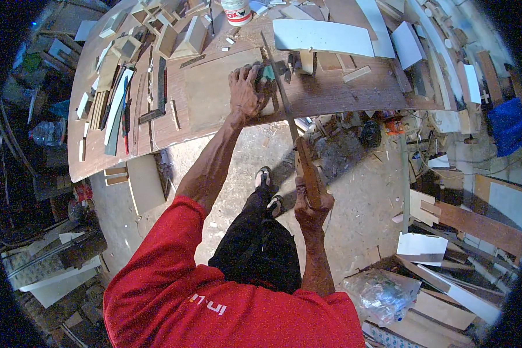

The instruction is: The person marks a small block using a ruler and a pencil, cuts it with a handsaw, and fits the cut piece into a wooden box structure.

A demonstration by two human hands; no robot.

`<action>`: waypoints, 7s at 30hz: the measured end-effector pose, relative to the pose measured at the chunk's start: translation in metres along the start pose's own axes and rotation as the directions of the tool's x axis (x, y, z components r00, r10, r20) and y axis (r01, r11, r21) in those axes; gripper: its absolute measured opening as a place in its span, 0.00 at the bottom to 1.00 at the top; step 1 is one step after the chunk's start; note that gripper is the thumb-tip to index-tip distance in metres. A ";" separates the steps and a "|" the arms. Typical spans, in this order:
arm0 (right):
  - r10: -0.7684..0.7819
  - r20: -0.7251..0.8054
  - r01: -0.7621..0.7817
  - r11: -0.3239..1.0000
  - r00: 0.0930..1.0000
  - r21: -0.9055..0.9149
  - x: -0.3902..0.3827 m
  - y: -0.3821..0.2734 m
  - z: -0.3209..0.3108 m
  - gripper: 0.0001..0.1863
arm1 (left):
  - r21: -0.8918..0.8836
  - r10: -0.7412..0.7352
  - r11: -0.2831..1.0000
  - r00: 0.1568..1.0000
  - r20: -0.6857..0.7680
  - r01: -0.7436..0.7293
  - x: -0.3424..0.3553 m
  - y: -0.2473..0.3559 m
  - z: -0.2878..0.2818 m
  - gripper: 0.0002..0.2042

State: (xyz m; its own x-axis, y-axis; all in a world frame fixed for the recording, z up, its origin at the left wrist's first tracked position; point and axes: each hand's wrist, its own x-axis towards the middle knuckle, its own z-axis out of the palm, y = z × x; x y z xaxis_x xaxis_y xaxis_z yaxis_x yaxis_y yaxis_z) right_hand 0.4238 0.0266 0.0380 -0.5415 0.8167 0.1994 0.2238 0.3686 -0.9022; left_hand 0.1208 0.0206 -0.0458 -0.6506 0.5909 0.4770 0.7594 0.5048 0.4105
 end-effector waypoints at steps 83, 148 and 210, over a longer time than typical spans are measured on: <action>0.125 0.148 -0.099 0.981 0.981 -0.169 -0.013 -0.034 -0.011 0.18 | 0.079 -0.090 0.994 0.988 0.124 0.081 0.014 -0.003 -0.003 0.26; 0.156 0.180 -0.168 0.984 0.971 0.052 -0.033 -0.027 -0.010 0.20 | 0.180 -0.063 0.983 0.991 0.120 0.041 0.011 -0.015 0.005 0.29; 0.086 0.109 -0.101 0.985 0.990 0.143 -0.029 -0.006 0.012 0.18 | 0.124 -0.055 0.991 0.992 0.115 0.040 0.005 -0.015 -0.003 0.23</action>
State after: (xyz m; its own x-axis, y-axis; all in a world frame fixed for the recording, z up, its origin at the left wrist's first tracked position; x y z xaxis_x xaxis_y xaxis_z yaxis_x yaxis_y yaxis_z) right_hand 0.4281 -0.0047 0.0330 -0.6053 0.7921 0.0787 0.1589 0.2171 -0.9631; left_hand 0.1062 0.0140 -0.0475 -0.6865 0.6310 0.3612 0.7270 0.6024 0.3295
